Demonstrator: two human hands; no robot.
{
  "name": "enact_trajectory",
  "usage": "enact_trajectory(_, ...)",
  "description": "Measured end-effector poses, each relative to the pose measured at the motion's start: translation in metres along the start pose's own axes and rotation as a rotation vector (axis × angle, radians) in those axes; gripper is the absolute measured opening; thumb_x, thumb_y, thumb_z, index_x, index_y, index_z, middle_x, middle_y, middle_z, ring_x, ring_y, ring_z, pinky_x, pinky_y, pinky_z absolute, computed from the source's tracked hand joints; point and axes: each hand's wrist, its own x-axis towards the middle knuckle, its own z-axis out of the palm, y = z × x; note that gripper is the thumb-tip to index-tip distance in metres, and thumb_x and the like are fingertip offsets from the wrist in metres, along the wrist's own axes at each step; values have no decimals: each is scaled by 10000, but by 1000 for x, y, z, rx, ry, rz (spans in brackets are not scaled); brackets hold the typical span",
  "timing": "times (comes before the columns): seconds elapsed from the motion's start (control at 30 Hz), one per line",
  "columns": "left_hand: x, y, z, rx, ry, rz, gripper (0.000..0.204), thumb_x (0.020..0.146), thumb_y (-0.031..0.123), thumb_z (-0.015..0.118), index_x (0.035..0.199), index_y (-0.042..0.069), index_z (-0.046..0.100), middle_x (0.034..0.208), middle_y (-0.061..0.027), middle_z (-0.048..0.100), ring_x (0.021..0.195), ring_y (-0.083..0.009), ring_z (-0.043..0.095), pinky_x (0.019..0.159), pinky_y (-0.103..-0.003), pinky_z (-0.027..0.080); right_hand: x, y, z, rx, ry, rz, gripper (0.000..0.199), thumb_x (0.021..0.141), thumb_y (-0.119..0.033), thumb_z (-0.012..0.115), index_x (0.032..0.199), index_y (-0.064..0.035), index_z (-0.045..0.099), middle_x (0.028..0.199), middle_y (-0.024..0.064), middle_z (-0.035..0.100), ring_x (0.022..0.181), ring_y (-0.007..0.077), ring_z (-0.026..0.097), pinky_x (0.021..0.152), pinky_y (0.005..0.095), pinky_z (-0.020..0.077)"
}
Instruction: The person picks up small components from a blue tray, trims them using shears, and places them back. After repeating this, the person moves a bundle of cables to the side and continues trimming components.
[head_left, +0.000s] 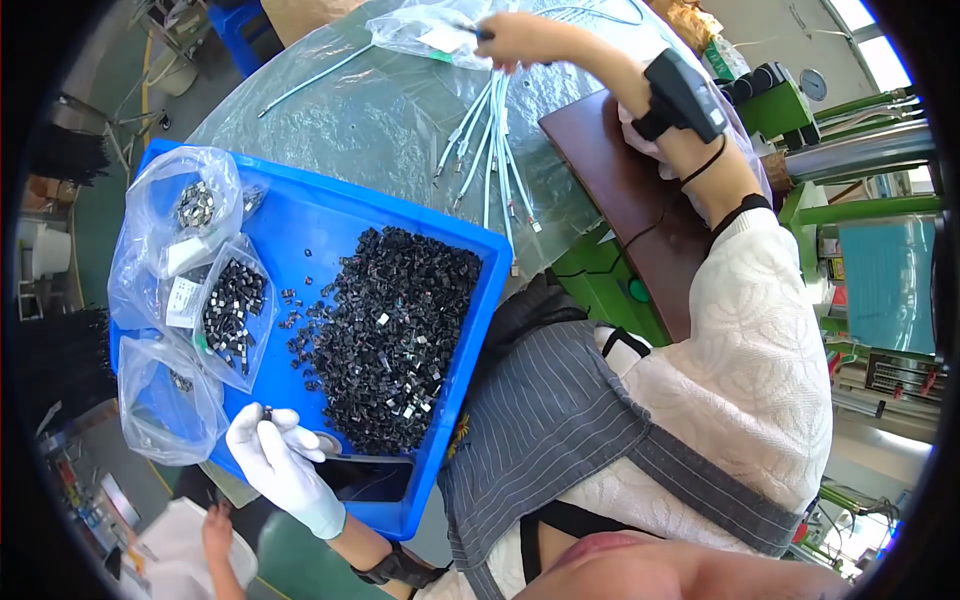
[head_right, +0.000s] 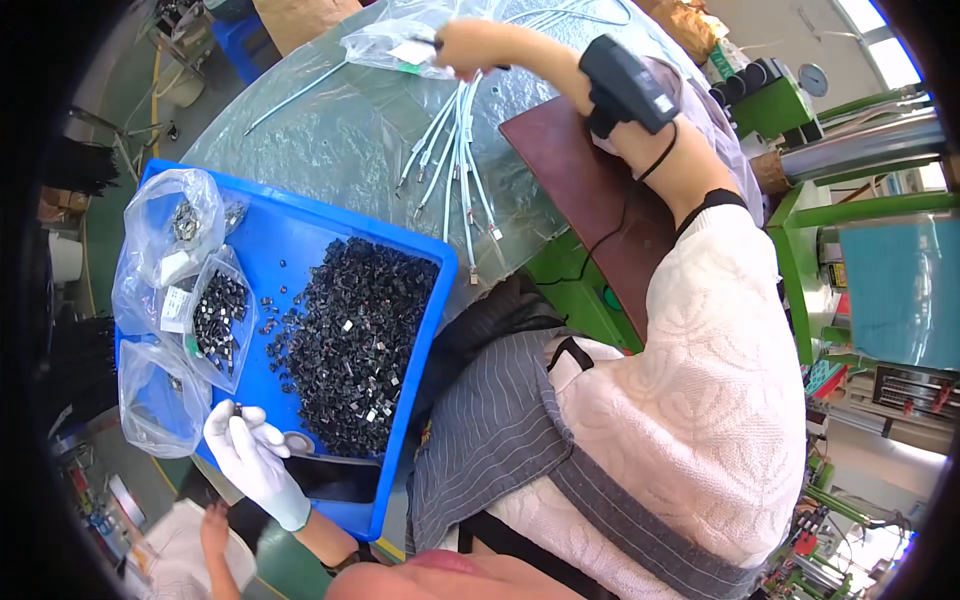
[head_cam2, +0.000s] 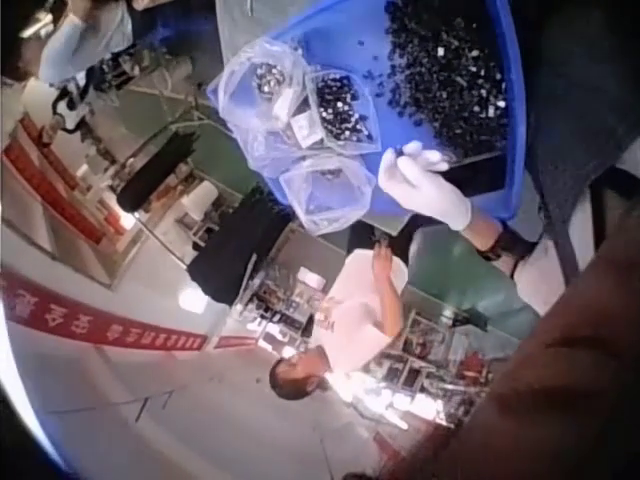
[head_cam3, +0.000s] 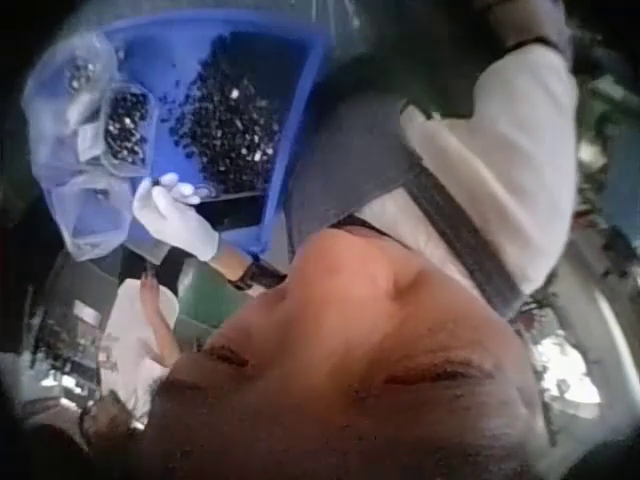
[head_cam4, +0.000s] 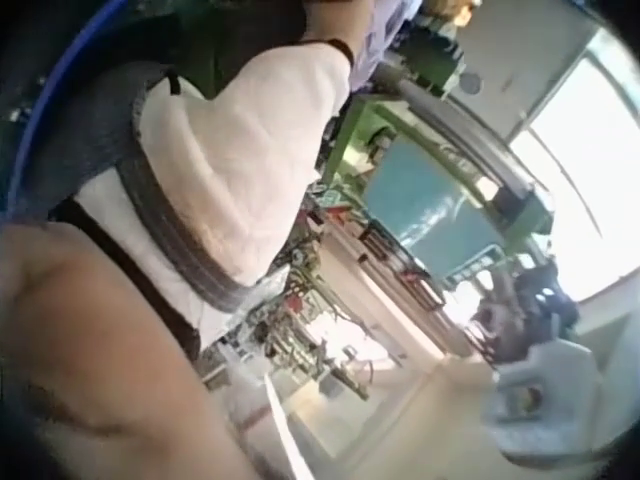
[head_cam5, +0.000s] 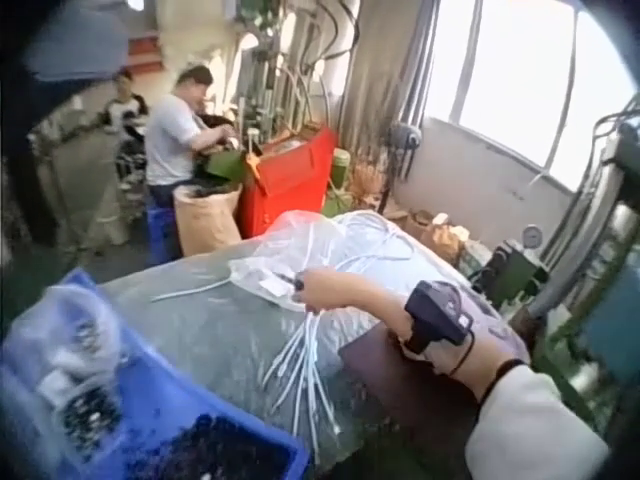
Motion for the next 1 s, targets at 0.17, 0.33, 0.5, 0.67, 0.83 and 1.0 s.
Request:
enact_trajectory(0.17,-10,15,18,78,35,64,276,963,50,395,1222,-22,459,847,-111,596,513,-69,504,420,-178,401,-66,-51,-52,99,385,-486,276,874,-239,565,957,22,596,816,145,649,770,239,648,668,342,495)
enact_trajectory(0.33,-17,22,20,240,-36,176,312,963,51,391,1256,-27,464,803,-85,586,513,-63,495,422,-173,386,-129,-111,-32,-289,502,-473,345,887,-304,560,1031,9,569,907,223,629,913,349,608,789,416,473)
enact_trajectory(0.5,-30,32,15,91,-9,98,311,949,116,459,1222,-29,496,749,-50,583,513,-67,495,432,-163,383,-124,-148,-6,68,74,-802,324,897,-307,557,1094,-51,545,904,194,604,829,303,590,750,379,449)
enact_trajectory(0.67,-28,50,34,-192,-62,-95,366,923,133,510,1249,-29,472,865,-78,633,622,-79,559,506,-174,430,-143,-180,49,299,-221,-996,168,912,-180,557,977,-25,548,771,133,604,688,267,591,661,357,456)
enact_trajectory(0.83,-25,11,21,-148,0,-32,283,958,125,427,1209,10,485,859,-76,615,581,-74,556,479,-175,443,-127,-208,93,424,-491,-908,123,908,-98,549,946,17,525,779,114,619,728,173,610,701,305,481)
enact_trajectory(1.0,-30,3,24,-185,-35,-133,281,964,100,391,1234,29,416,853,-75,587,580,-77,553,450,-169,424,-114,-219,125,507,-423,-1011,118,910,-79,542,963,25,521,794,102,632,758,162,626,704,305,492)
